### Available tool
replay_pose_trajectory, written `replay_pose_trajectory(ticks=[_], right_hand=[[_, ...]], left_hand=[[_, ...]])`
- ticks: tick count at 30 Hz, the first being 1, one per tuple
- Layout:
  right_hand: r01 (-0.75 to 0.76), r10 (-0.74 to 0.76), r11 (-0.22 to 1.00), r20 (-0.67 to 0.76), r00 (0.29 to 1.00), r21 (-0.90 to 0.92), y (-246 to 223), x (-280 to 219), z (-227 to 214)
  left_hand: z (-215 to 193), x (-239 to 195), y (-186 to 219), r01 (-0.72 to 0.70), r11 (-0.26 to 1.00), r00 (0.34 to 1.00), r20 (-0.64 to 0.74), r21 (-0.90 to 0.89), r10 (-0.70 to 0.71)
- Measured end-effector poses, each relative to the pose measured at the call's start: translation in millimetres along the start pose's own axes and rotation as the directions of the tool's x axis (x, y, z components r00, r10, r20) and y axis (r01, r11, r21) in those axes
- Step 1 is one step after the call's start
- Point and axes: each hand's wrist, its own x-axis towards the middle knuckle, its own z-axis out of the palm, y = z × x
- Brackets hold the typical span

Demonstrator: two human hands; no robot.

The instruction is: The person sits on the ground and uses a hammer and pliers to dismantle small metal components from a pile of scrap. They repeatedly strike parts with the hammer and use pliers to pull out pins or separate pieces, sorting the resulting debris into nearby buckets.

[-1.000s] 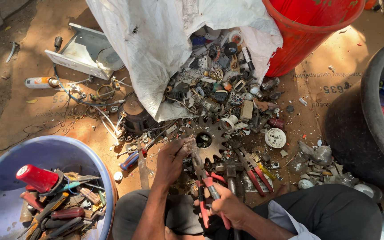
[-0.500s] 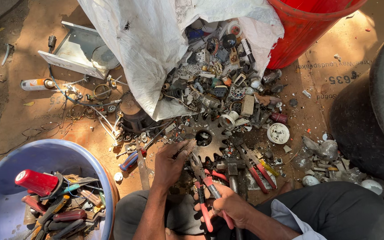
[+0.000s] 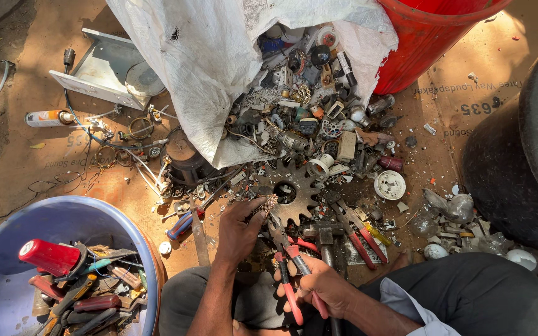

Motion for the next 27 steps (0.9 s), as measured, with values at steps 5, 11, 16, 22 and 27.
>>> replay_pose_trajectory(ticks=[5, 11, 16, 22, 27], right_hand=[[-0.011, 0.009, 0.998, 0.027, 1.000, 0.064, -4.2, -4.2, 3.3], [-0.054, 0.052, 0.994, 0.025, 0.998, 0.091, -3.7, -4.9, -1.6], [-0.076, 0.054, 0.972, 0.104, 0.993, 0.224, -1.6, -6.9, -5.4], [-0.010, 0.010, 0.993, 0.001, 1.000, 0.120, 1.9, -9.6, -2.4], [0.139, -0.142, 0.984, -0.017, 0.990, -0.114, 13.1, -1.7, -3.3]], left_hand=[[3.7, 1.3, 1.4, 0.105, 0.985, 0.994, 0.019, -0.140, -0.103], [0.5, 2.8, 2.1, 0.119, 0.993, 0.990, 0.079, -0.011, -0.118], [-3.5, 2.8, 0.8, 0.043, 0.998, 0.993, 0.104, 0.043, -0.047], [3.8, -1.4, -8.6, 0.053, 0.998, 0.997, 0.054, -0.031, -0.051], [26.1, -5.7, -21.4, 0.172, 0.797, 0.975, -0.013, -0.578, -0.220]])
